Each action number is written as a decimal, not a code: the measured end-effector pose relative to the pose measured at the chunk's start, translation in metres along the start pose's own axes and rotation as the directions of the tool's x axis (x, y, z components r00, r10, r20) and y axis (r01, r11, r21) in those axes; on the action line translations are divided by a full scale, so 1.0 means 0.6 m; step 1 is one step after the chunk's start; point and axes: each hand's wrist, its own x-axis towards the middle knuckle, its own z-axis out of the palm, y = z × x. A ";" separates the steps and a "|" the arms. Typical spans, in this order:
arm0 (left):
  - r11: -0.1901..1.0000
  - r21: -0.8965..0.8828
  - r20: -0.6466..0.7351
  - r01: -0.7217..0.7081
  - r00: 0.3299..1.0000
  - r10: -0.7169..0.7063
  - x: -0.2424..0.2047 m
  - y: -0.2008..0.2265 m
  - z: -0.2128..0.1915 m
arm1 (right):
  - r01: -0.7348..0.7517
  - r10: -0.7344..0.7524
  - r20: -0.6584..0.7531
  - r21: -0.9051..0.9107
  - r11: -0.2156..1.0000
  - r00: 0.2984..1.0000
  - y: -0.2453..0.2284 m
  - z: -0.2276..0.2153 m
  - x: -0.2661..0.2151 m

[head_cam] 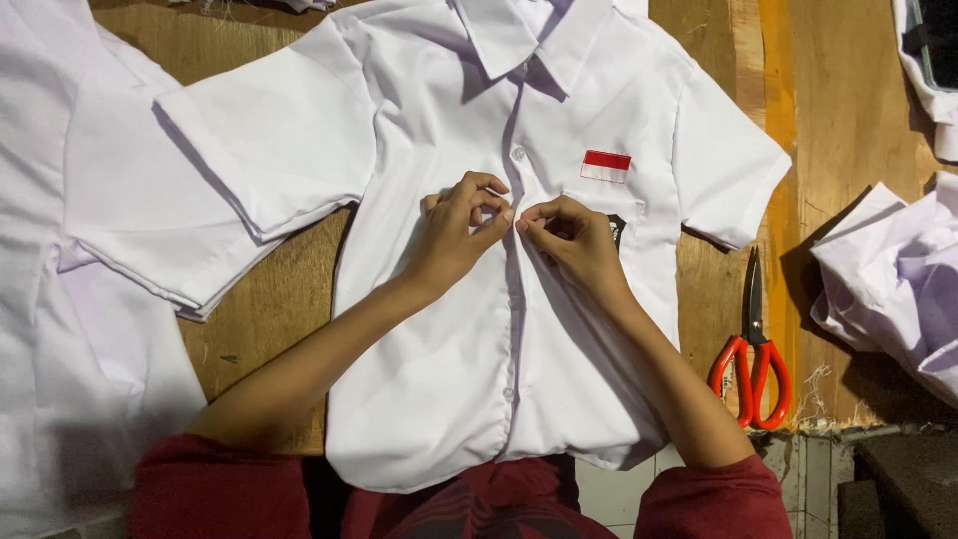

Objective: Buttoning and folding a white school uniform shirt on a wooden work table.

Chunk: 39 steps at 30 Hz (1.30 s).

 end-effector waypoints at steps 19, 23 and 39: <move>0.998 -0.039 -0.058 -0.052 0.997 0.050 0.006 -0.022 0.014 | 0.036 -0.033 0.020 -0.164 0.986 0.999 -0.010 0.006 0.005; 0.992 0.076 -0.091 -0.105 0.989 0.112 0.005 -0.019 0.020 | 0.055 -0.061 -0.058 -0.103 0.993 0.996 0.025 0.014 -0.003; 0.883 0.431 -0.020 -0.187 0.976 0.216 0.006 -0.020 0.004 | 0.319 -0.363 -0.091 -0.318 0.893 0.927 0.013 0.036 -0.022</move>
